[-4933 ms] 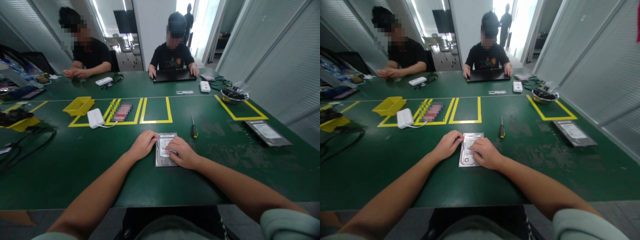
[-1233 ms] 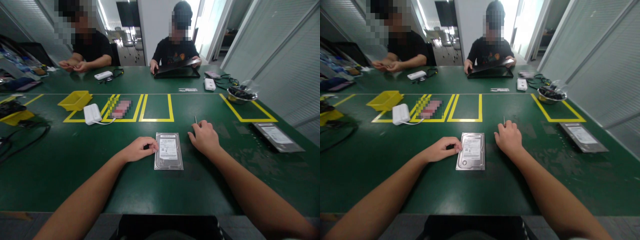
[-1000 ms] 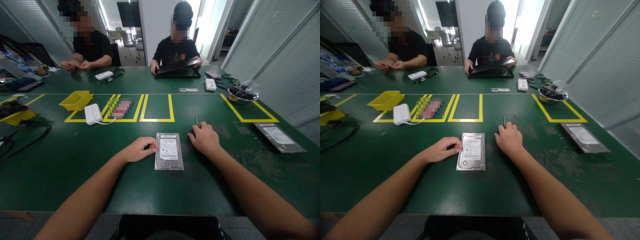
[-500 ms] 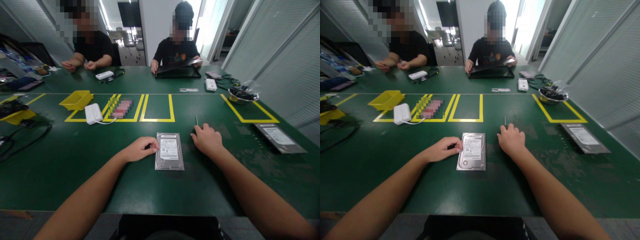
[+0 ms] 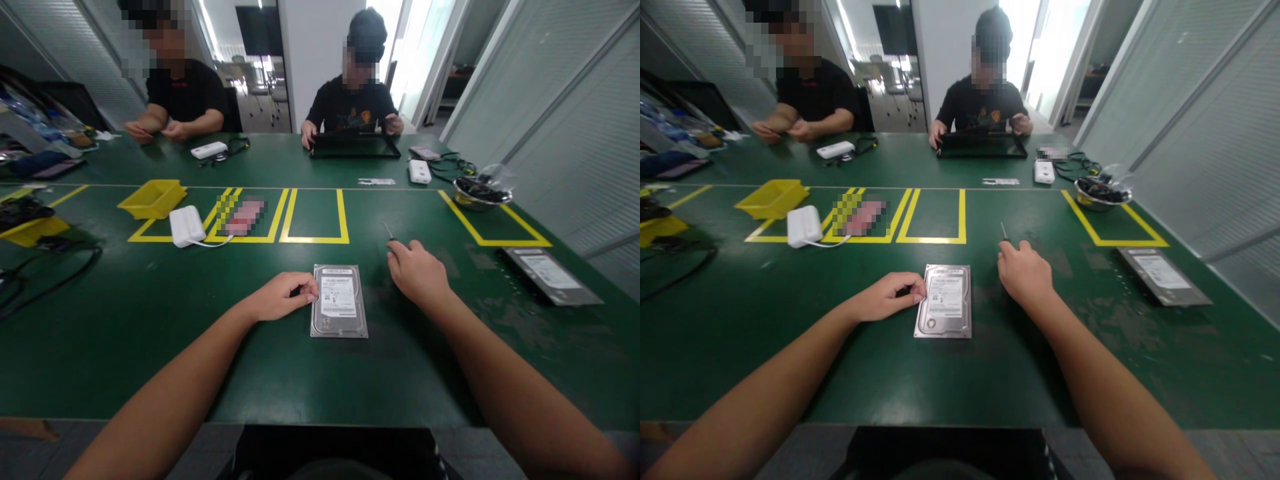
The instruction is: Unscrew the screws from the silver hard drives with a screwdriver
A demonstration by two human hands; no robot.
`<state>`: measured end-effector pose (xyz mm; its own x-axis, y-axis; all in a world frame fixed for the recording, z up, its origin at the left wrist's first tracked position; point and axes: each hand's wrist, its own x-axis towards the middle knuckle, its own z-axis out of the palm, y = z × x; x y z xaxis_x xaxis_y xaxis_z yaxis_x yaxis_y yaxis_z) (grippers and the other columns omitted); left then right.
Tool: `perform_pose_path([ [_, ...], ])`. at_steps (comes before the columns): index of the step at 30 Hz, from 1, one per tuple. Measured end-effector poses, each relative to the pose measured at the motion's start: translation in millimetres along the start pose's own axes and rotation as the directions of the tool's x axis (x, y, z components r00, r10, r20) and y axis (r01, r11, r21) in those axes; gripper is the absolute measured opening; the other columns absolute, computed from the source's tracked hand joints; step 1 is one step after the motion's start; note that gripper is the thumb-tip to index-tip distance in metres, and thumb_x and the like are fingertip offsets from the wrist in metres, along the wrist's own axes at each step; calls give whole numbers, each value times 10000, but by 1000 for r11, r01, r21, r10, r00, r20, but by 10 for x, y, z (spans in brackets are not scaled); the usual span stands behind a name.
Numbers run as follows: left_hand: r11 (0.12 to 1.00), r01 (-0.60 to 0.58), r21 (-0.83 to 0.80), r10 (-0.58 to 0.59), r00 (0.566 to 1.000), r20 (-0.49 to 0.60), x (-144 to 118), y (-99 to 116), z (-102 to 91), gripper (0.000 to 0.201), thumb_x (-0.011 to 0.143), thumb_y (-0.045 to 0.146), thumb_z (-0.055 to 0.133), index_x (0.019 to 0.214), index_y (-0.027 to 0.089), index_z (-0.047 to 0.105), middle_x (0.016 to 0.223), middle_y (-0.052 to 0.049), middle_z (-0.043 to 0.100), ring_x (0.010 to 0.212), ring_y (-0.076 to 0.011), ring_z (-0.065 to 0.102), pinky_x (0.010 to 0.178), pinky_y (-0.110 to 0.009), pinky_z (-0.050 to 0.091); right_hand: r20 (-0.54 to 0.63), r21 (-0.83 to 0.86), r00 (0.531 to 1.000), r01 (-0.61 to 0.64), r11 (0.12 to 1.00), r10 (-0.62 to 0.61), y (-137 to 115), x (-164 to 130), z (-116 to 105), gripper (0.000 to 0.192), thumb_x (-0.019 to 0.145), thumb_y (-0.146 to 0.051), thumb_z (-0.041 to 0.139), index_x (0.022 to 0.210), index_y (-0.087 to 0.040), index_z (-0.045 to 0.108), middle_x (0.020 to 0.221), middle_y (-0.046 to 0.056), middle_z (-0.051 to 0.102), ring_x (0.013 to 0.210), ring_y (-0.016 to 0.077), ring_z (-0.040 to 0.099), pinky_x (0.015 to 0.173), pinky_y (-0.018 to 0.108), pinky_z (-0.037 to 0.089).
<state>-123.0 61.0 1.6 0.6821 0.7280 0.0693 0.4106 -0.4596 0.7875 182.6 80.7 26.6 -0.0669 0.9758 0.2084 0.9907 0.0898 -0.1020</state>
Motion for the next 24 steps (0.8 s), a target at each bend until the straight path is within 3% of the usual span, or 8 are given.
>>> perform_pose_path([
  [5, 999, -36, 11, 35, 999, 12, -14, -16, 0, 127, 932, 237, 533, 963, 170, 636, 856, -20, 613, 764, -134, 548, 704, -260, 417, -108, 282, 993, 70, 957, -41, 14, 66, -126, 366, 961, -373, 424, 1195, -180, 630, 987, 98, 647, 930, 224, 604, 817, 340, 445],
  [8, 999, -38, 11, 38, 999, 23, -15, -22, -3, 135, 933, 241, 534, 971, 170, 643, 874, -22, 622, 776, -135, 555, 713, -261, 418, -119, 424, 992, 85, 902, -37, -11, 80, -273, 393, 971, -418, 403, 1168, -164, 628, 783, 40, 608, 727, 173, 574, 670, 298, 443],
  [10, 1000, -28, 4, 28, 999, 27, -16, -24, -5, 134, 931, 247, 542, 971, 169, 643, 873, -20, 621, 772, -134, 554, 712, -260, 417, -107, 556, 993, 97, 825, -45, -63, 63, -423, 413, 959, -451, 432, 1168, -152, 625, 692, 8, 545, 622, 146, 516, 571, 273, 399],
  [13, 1000, -17, -9, 17, 999, 29, -21, -23, -7, 139, 935, 263, 544, 970, 168, 638, 871, -19, 619, 770, -135, 552, 709, -259, 418, -103, 752, 991, 136, 645, -90, -186, 7, -709, 419, 873, -441, 603, 1164, -142, 634, 699, -11, 499, 572, 105, 419, 509, 252, 321],
  [15, 1000, -11, -21, 11, 999, 32, -24, -19, -8, 139, 935, 272, 546, 964, 167, 632, 865, -17, 616, 768, -135, 552, 706, -258, 421, -114, 771, 983, 179, 612, -145, -279, -41, -910, 443, 824, -413, 676, 1177, -149, 632, 727, -18, 481, 546, 80, 354, 475, 241, 274],
  [17, 999, -5, -35, 6, 999, 33, -26, -16, -6, 137, 934, 275, 548, 956, 166, 627, 850, -12, 608, 760, -133, 549, 702, -256, 423, -150, 725, 965, 255, 640, -214, -366, -92, -1094, 431, 809, -398, 699, 1169, -166, 645, 770, -9, 522, 533, 70, 343, 462, 238, 263],
  [24, 998, 14, -65, -13, 1000, 20, -28, -15, 11, 119, 922, 264, 552, 944, 164, 614, 821, 4, 588, 747, -130, 535, 696, -249, 418, -251, 525, 882, 469, 710, -398, -608, -229, -1456, 315, 922, -440, 573, 1043, -182, 708, 818, 18, 649, 623, 108, 518, 578, 269, 375],
])
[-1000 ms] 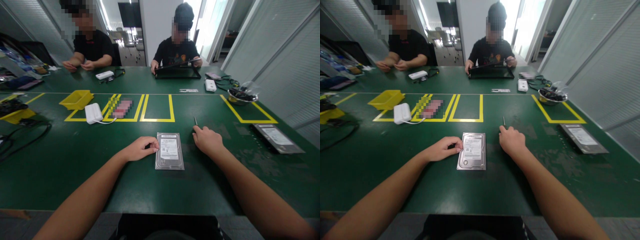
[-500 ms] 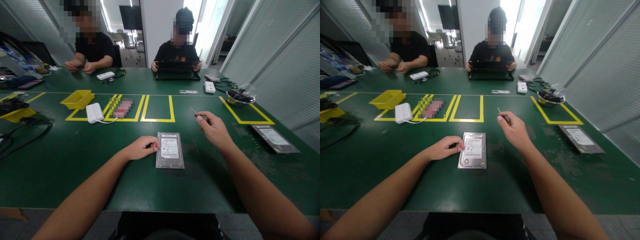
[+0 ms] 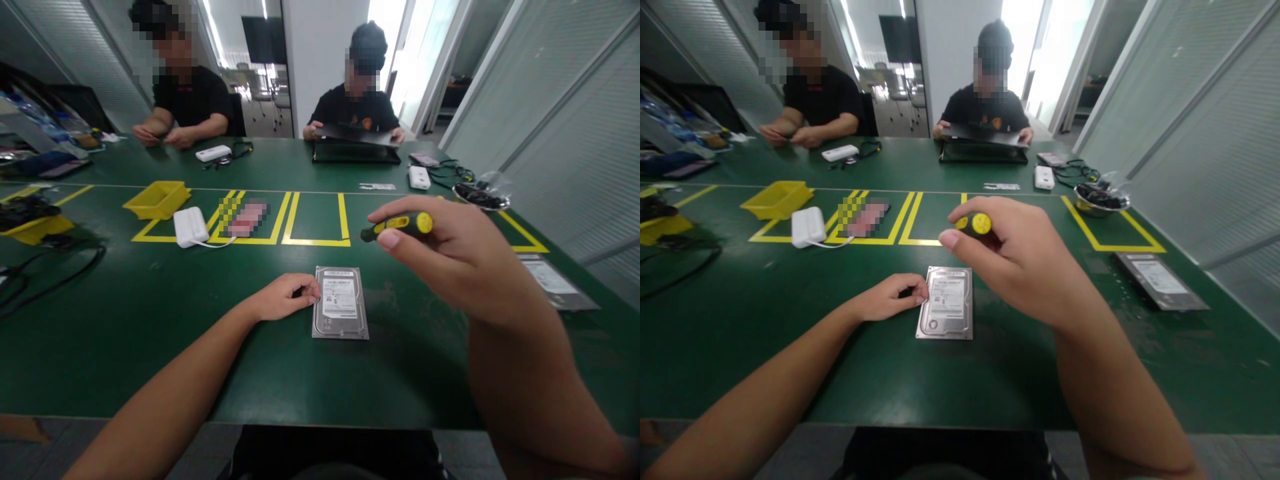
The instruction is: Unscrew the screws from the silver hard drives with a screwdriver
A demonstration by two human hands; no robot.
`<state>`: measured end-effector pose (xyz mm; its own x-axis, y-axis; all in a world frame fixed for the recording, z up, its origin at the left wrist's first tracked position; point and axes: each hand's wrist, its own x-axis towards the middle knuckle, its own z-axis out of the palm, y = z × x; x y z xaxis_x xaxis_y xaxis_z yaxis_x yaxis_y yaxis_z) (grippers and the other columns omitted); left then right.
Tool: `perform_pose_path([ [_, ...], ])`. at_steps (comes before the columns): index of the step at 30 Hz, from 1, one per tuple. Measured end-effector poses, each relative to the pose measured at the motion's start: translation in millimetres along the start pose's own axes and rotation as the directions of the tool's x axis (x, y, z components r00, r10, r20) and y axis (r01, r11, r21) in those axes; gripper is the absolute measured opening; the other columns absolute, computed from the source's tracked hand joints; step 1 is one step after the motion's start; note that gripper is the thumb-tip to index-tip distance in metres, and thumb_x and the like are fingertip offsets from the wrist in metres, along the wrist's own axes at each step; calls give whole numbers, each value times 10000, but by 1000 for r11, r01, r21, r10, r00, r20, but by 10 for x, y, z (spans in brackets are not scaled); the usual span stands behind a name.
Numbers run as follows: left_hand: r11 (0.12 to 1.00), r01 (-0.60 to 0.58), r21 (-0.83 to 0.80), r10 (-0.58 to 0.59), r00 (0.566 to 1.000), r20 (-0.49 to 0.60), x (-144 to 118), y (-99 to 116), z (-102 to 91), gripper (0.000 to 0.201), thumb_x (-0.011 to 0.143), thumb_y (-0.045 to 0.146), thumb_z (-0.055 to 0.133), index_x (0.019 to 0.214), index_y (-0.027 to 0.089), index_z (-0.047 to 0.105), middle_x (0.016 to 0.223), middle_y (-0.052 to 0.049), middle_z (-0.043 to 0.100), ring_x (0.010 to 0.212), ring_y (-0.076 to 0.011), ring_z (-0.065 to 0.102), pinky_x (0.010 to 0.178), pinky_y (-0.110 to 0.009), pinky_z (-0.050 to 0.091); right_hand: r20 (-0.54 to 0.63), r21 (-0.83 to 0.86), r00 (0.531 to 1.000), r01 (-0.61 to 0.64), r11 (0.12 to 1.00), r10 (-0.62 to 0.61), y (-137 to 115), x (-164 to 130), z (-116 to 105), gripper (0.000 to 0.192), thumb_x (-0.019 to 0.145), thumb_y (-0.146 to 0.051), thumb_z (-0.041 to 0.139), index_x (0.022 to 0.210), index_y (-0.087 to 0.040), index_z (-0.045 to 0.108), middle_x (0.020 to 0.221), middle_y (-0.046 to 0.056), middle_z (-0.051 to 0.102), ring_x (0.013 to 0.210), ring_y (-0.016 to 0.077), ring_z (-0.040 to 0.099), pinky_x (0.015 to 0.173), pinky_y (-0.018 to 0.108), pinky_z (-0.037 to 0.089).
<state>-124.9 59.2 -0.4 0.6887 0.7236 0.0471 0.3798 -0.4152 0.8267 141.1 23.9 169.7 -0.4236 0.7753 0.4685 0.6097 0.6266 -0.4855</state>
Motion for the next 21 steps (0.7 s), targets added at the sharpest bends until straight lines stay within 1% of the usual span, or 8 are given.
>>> perform_pose_path([
  [2, 1000, 7, -1, -7, 1000, -5, 1, 6, -1, 113, 919, 258, 552, 937, 164, 614, 816, 5, 586, 746, -130, 531, 695, -248, 413, 14, -18, 998, 56, 998, -56, -46, 23, 10, 299, 932, -426, 567, 1011, -178, 711, 835, 19, 655, 658, 111, 537, 612, 270, 386],
  [4, 1000, 13, -1, -13, 1000, -9, 3, 15, -6, 111, 916, 255, 553, 933, 164, 614, 816, 5, 585, 748, -132, 530, 695, -250, 413, 19, -8, 997, 78, 997, -78, -58, 49, 35, 282, 943, -411, 554, 981, -178, 708, 781, 5, 637, 658, 109, 538, 612, 264, 382],
  [8, 1000, 16, 0, -16, 1000, -17, 12, 21, -15, 105, 905, 253, 561, 910, 163, 615, 805, 6, 583, 738, -134, 526, 691, -250, 414, 12, 15, 999, 36, 999, -36, -7, 88, 113, 261, 914, -428, 596, 979, -185, 669, 650, -38, 554, 551, 89, 480, 522, 249, 332],
  [11, 1000, 15, 0, -15, 1000, -27, 19, 12, -15, 97, 896, 247, 565, 895, 162, 612, 799, 4, 590, 732, -135, 523, 686, -248, 411, 34, 46, 999, 3, 999, -4, 50, 107, 172, 305, 869, -470, 647, 970, -183, 626, 598, -57, 524, 495, 84, 452, 483, 249, 304],
  [13, 1000, 15, 0, -15, 999, -32, 22, 9, -14, 94, 889, 245, 572, 896, 160, 612, 812, -1, 602, 744, -139, 529, 691, -248, 412, 61, 23, 998, 20, 1000, -22, 78, 123, 206, 319, 869, -485, 643, 954, -179, 622, 601, -52, 544, 509, 90, 477, 505, 252, 320],
  [17, 1000, 26, -8, -27, 999, -21, 29, 23, -23, 89, 884, 240, 584, 906, 159, 612, 822, 1, 608, 749, -136, 535, 699, -247, 410, 112, -107, 990, 98, 989, -86, 111, 168, 287, 282, 931, -445, 562, 951, -175, 639, 688, -16, 614, 600, 108, 533, 581, 263, 329],
  [21, 999, 42, -16, -42, 999, -14, 42, 36, -35, 74, 879, 225, 589, 905, 159, 610, 826, 5, 605, 755, -133, 540, 710, -249, 409, 153, -165, 983, 124, 978, -99, 143, 221, 423, 273, 948, -416, 530, 949, -164, 635, 715, -4, 618, 627, 116, 528, 600, 270, 300],
])
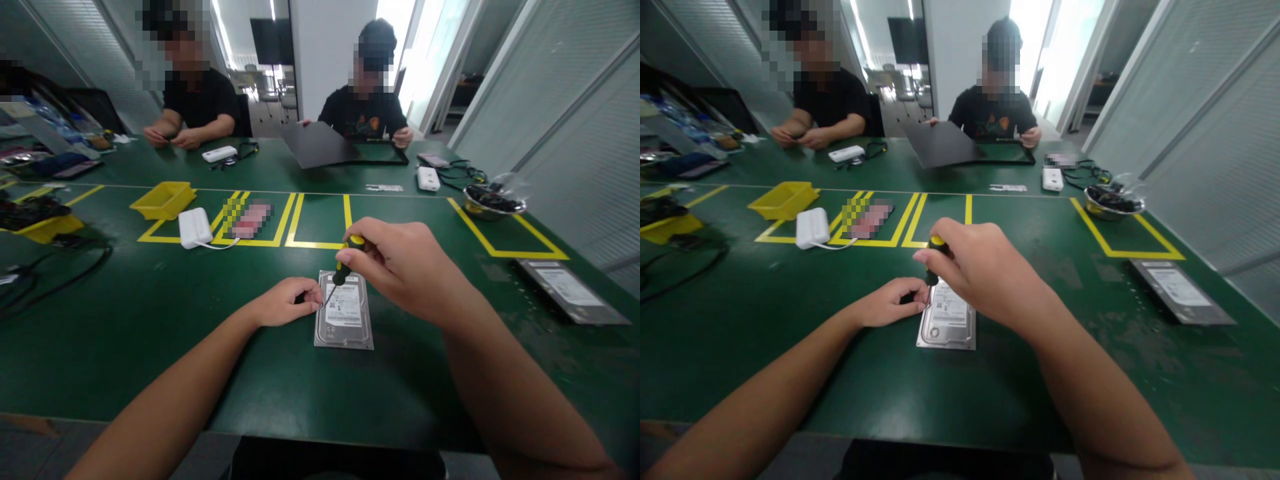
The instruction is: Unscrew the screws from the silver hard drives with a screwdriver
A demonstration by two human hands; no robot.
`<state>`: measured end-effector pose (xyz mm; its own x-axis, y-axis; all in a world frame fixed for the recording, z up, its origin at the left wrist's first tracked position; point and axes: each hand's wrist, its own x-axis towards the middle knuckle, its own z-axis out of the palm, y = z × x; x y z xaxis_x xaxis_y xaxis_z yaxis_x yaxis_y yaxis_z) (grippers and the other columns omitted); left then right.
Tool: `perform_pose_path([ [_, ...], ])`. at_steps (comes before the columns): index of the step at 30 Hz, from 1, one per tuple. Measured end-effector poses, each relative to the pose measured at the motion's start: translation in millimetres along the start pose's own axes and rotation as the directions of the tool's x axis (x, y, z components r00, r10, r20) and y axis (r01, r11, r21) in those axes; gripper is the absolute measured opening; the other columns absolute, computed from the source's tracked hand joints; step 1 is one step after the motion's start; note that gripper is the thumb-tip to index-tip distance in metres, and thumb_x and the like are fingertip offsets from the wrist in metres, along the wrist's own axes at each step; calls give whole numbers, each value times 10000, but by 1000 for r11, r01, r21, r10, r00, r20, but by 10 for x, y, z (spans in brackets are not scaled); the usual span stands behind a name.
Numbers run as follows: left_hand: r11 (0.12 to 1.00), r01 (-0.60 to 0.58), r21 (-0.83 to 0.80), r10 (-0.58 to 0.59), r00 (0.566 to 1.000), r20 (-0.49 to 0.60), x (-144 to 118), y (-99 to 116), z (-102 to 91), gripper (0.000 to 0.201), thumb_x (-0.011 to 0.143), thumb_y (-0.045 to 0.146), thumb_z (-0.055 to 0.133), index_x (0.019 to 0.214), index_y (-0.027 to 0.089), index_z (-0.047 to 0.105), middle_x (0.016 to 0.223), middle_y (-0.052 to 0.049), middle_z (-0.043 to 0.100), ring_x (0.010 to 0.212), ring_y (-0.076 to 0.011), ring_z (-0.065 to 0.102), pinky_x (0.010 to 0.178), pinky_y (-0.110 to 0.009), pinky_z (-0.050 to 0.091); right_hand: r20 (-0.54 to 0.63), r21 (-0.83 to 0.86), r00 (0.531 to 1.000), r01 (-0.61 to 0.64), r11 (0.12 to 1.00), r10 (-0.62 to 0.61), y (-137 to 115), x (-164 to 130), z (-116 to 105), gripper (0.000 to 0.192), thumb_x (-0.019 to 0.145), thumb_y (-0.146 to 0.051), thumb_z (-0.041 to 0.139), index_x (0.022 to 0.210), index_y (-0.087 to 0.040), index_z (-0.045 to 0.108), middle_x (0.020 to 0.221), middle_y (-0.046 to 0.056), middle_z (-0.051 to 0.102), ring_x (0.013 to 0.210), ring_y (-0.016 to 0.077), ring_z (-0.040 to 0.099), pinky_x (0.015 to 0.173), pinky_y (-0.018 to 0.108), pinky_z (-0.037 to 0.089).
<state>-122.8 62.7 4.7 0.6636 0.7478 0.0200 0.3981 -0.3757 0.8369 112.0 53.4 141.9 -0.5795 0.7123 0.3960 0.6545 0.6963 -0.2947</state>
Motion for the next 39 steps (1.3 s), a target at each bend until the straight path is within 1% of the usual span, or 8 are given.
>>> perform_pose_path([
  [4, 1000, -14, 0, 14, 1000, -1, 7, -24, 1, 75, 884, 225, 580, 914, 162, 607, 826, 6, 595, 753, -134, 540, 706, -253, 414, 60, -9, 998, 1, 1000, 0, 3, 62, 128, 267, 949, -391, 530, 939, -140, 622, 697, -1, 592, 617, 115, 499, 592, 267, 280],
  [9, 999, -27, 28, 28, 1000, -6, 4, -43, -5, 74, 879, 232, 578, 893, 163, 601, 813, 7, 585, 742, -134, 522, 700, -254, 406, 109, 0, 994, -6, 1000, 6, 2, 110, 219, 261, 953, -364, 534, 967, -117, 621, 742, 21, 607, 659, 125, 500, 605, 260, 288],
  [20, 999, -22, 50, 23, 1000, -9, 14, -65, -7, 90, 879, 255, 579, 865, 166, 585, 794, 6, 576, 735, -143, 511, 695, -261, 402, 154, 36, 988, -8, 999, 2, 30, 141, 314, 259, 954, -360, 524, 993, -119, 608, 750, 30, 607, 676, 137, 504, 622, 258, 297],
  [24, 999, -21, 50, 21, 1000, -2, 16, -64, -10, 94, 885, 255, 575, 860, 165, 577, 781, 13, 562, 727, -139, 510, 696, -260, 399, 166, 16, 986, -8, 1000, 5, 18, 146, 317, 272, 958, -359, 522, 1014, -108, 613, 775, 44, 625, 685, 142, 510, 626, 263, 299],
  [30, 998, -18, 59, 18, 1000, 0, 10, -56, -5, 102, 890, 260, 571, 867, 161, 577, 794, 11, 563, 736, -138, 519, 698, -258, 404, 178, 32, 982, 50, 998, -55, 12, 141, 308, 267, 955, -324, 539, 1065, -91, 608, 849, 74, 665, 767, 165, 569, 684, 269, 340],
  [35, 998, -17, 61, 17, 1000, -11, 4, -67, 0, 98, 886, 258, 580, 866, 162, 576, 803, 9, 576, 739, -139, 528, 693, -256, 412, 190, 47, 979, 66, 997, -74, 27, 140, 302, 263, 954, -319, 541, 1082, -101, 616, 903, 84, 685, 810, 176, 590, 711, 275, 366],
  [37, 997, -17, 73, 19, 1000, -25, 3, -77, 3, 100, 882, 261, 586, 869, 162, 581, 804, 7, 580, 741, -141, 524, 691, -256, 413, 168, 69, 979, 103, 992, -113, 36, 138, 302, 253, 950, -298, 546, 1079, -101, 638, 928, 91, 681, 845, 182, 590, 743, 283, 385],
  [39, 996, -19, 85, 22, 999, -34, 2, -88, 5, 98, 879, 259, 588, 877, 162, 587, 811, 4, 586, 743, -141, 521, 689, -254, 413, 118, 93, 980, 151, 984, -162, 45, 130, 303, 228, 941, -272, 559, 1058, -111, 669, 951, 96, 657, 895, 187, 582, 786, 291, 404],
])
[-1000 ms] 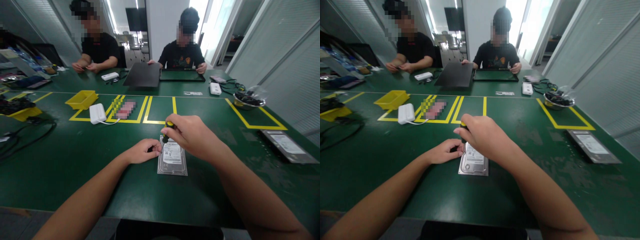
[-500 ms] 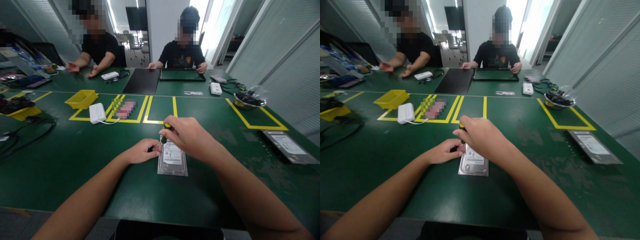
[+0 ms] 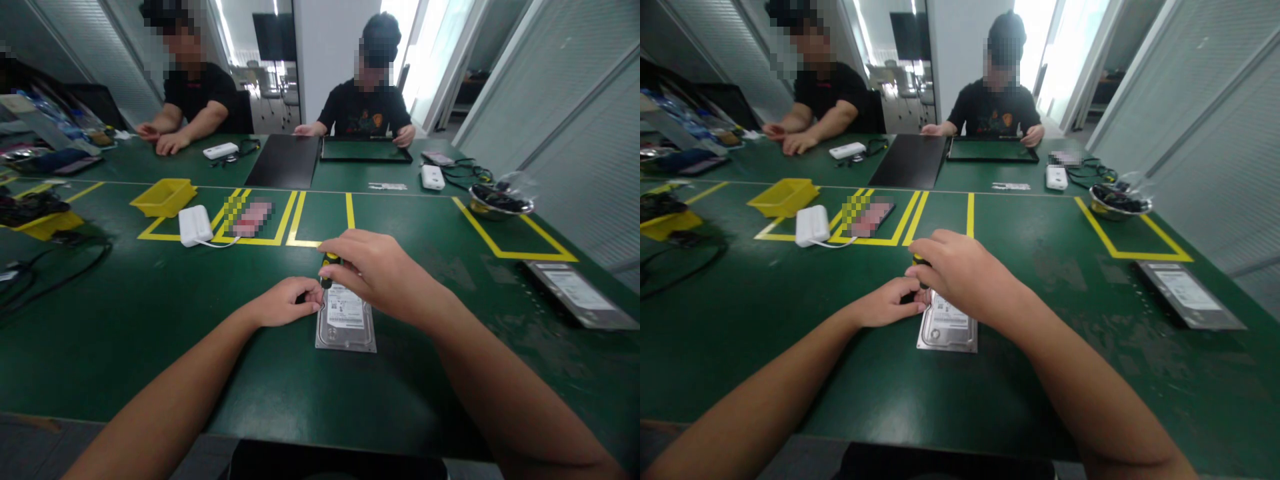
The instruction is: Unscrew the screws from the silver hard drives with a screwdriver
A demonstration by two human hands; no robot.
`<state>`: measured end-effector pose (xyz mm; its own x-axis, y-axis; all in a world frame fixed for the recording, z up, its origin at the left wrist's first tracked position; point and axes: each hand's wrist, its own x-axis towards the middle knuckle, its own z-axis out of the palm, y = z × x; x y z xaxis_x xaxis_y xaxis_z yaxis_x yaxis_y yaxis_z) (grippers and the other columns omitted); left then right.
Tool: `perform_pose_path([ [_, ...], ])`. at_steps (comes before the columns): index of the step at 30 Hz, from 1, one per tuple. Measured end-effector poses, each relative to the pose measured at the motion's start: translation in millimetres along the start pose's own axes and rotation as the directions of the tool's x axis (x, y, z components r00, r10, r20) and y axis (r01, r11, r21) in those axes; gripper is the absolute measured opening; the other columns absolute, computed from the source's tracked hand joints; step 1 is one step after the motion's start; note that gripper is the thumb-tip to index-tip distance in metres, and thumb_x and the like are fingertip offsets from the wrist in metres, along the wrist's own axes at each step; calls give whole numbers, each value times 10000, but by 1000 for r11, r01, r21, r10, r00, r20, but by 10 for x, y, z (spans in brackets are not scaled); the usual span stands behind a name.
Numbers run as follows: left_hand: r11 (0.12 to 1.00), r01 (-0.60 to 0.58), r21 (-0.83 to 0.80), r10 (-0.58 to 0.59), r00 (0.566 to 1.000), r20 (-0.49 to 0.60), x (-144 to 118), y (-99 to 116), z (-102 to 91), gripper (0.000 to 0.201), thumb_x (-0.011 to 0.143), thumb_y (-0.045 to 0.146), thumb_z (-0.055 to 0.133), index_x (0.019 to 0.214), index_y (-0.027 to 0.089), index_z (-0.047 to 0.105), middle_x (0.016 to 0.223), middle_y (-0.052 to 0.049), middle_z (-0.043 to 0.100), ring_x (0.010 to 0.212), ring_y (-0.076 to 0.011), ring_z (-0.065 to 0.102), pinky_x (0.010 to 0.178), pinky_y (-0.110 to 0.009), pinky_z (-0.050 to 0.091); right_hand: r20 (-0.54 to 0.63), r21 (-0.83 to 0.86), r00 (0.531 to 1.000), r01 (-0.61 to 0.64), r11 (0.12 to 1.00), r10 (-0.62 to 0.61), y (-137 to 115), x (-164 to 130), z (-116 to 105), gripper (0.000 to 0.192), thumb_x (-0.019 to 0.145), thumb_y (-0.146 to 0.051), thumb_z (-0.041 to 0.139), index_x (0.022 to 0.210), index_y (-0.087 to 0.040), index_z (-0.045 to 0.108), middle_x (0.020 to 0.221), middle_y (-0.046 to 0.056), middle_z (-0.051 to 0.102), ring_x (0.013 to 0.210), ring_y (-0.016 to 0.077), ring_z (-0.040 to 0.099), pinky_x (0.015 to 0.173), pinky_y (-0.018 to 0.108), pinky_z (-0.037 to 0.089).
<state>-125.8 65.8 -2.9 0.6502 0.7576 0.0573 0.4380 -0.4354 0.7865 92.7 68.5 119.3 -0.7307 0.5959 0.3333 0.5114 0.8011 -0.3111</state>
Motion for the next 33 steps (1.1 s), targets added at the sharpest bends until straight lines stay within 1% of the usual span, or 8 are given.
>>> perform_pose_path([
  [4, 1000, -4, 21, 4, 1000, -3, -3, -29, 3, 102, 882, 262, 581, 887, 162, 593, 822, 1, 591, 751, -144, 522, 693, -255, 421, -74, 47, 997, 23, 999, -19, 19, -33, 3, 235, 911, -232, 594, 1105, -138, 687, 973, 92, 602, 893, 174, 559, 777, 290, 427],
  [8, 1000, 5, 23, -5, 1000, -4, -5, -52, 2, 116, 886, 275, 578, 887, 162, 600, 814, 0, 592, 752, -146, 529, 698, -258, 429, -109, 121, 994, 42, 992, -29, 20, -64, -17, 239, 873, -177, 614, 1104, -133, 654, 942, 60, 624, 823, 148, 553, 741, 275, 426],
  [11, 1000, 21, 14, -21, 1000, 6, -5, -49, -3, 136, 891, 291, 576, 906, 159, 608, 830, -6, 604, 772, -154, 546, 720, -271, 439, -97, 170, 995, 46, 984, -30, -6, -80, -49, 188, 858, -151, 613, 1043, -141, 644, 895, 25, 625, 800, 130, 553, 742, 259, 418],
  [14, 1000, 30, 0, -30, 999, 17, -4, -41, -3, 135, 893, 287, 574, 903, 157, 609, 853, -13, 612, 800, -161, 558, 745, -284, 445, -74, 223, 996, 64, 973, -48, -41, -84, -74, 166, 860, -142, 597, 1020, -140, 642, 925, 33, 632, 828, 129, 558, 760, 255, 421],
  [20, 1000, 27, -3, -27, 999, 16, -1, -37, 2, 167, 898, 304, 567, 953, 157, 624, 869, -21, 622, 817, -169, 555, 746, -286, 454, -91, 234, 995, 59, 971, -38, -48, -56, -43, 100, 903, -235, 594, 947, -162, 647, 915, 48, 613, 868, 152, 552, 761, 266, 420],
  [24, 999, 37, 7, -37, 999, 16, -3, -21, -10, 139, 892, 290, 582, 910, 159, 626, 809, -3, 599, 741, -144, 531, 687, -253, 431, -113, 242, 993, 41, 969, -14, -21, -47, -20, 111, 879, -208, 607, 973, -160, 641, 890, 29, 622, 794, 131, 550, 720, 254, 414],
  [28, 999, 39, -1, -39, 999, 5, -6, -2, -17, 116, 885, 271, 598, 872, 156, 608, 781, 10, 584, 717, -134, 527, 668, -242, 414, -93, 262, 995, -5, 965, 31, -13, -52, -38, 122, 870, -204, 618, 973, -151, 655, 877, 22, 641, 764, 122, 555, 703, 250, 411],
  [33, 999, 48, -8, -48, 999, 17, -3, -5, -20, 130, 891, 284, 598, 880, 156, 617, 791, 10, 591, 730, -138, 545, 687, -249, 419, -62, 302, 998, 27, 953, -9, -14, -70, -84, 138, 870, -167, 601, 989, -147, 667, 914, 22, 670, 812, 120, 586, 746, 250, 429],
])
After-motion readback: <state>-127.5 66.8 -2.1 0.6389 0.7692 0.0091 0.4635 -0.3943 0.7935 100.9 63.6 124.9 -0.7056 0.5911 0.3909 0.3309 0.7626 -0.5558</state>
